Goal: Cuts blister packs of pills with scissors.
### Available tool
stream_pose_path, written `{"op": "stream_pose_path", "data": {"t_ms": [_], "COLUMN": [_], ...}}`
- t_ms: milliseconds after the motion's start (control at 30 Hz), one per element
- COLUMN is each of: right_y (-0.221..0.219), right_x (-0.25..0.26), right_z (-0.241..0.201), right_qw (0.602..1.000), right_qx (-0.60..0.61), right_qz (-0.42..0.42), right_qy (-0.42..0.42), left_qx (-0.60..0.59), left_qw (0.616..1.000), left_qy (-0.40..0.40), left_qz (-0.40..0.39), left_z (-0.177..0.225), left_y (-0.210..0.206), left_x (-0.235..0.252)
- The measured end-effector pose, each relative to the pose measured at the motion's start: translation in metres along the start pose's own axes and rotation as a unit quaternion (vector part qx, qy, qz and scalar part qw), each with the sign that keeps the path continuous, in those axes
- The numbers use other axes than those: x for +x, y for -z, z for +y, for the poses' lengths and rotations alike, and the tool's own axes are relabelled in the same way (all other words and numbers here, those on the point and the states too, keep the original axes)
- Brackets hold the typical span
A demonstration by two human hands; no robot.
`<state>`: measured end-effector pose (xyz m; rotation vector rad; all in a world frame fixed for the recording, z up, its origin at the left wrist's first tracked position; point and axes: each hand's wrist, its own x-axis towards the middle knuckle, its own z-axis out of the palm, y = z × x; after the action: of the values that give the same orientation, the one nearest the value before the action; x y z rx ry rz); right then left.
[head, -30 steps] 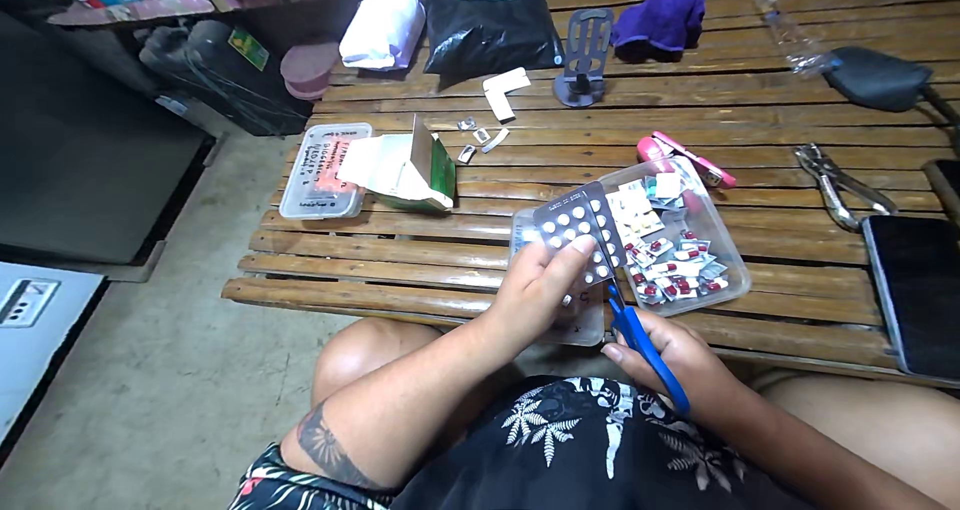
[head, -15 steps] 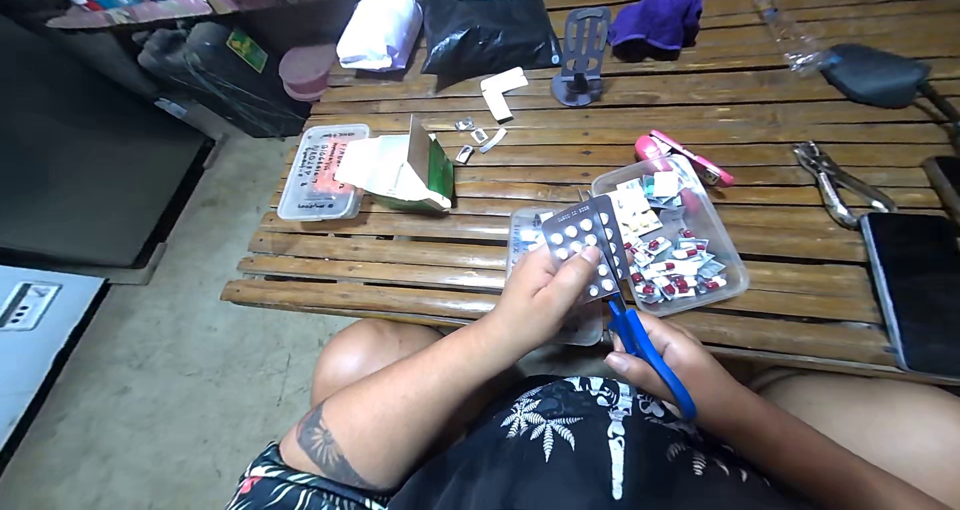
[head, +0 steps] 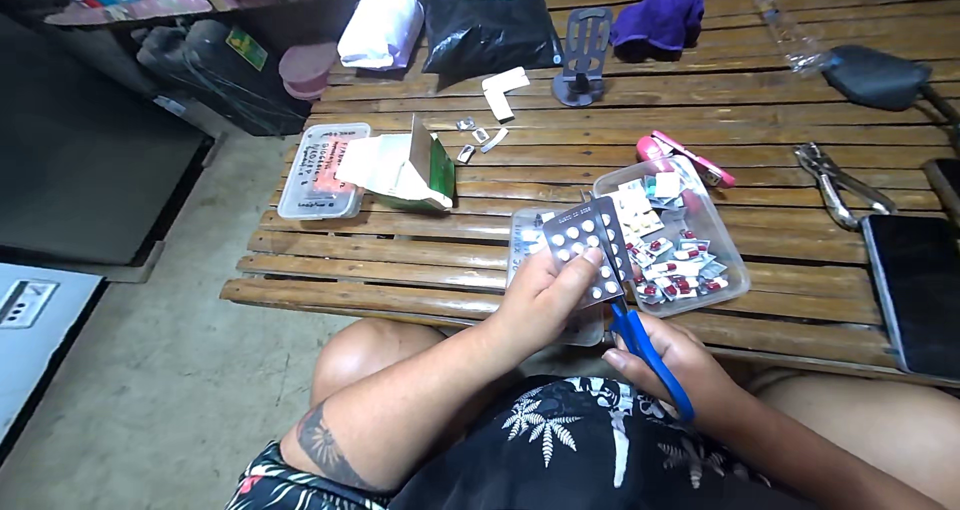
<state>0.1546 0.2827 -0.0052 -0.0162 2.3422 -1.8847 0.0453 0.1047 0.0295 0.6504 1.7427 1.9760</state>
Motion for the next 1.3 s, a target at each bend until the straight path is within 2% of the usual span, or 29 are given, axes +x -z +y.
{"op": "stream_pose_path", "data": {"t_ms": [400,733,933,1300], "right_y": [0.003,0.008,0.008,0.001], "right_x": [0.002,0.004,0.004,-0.006], "right_z": [-0.001,-0.01,-0.008,-0.007], "right_qw": [1.0,0.998,0.997,0.998], "right_qx": [-0.002,0.0,0.014,-0.01], "right_qz": [-0.007,-0.025,-0.048,-0.04], "right_qy": [0.002,-0.064,-0.061,-0.036], "left_qx": [-0.005,-0.018,-0.022,0.01], "left_qw": [1.0,1.0,0.999,0.998], "left_qy": [0.009,-0.023,-0.002,-0.004], "left_qz": [-0.006,0.007,0.047,0.057], "left_z": [0.0,0.001,0.006,0.002], "left_y": [0.002,0.003,-0.004,-0.007], "left_x": [0.001,0.005,0.004,-0.004]}}
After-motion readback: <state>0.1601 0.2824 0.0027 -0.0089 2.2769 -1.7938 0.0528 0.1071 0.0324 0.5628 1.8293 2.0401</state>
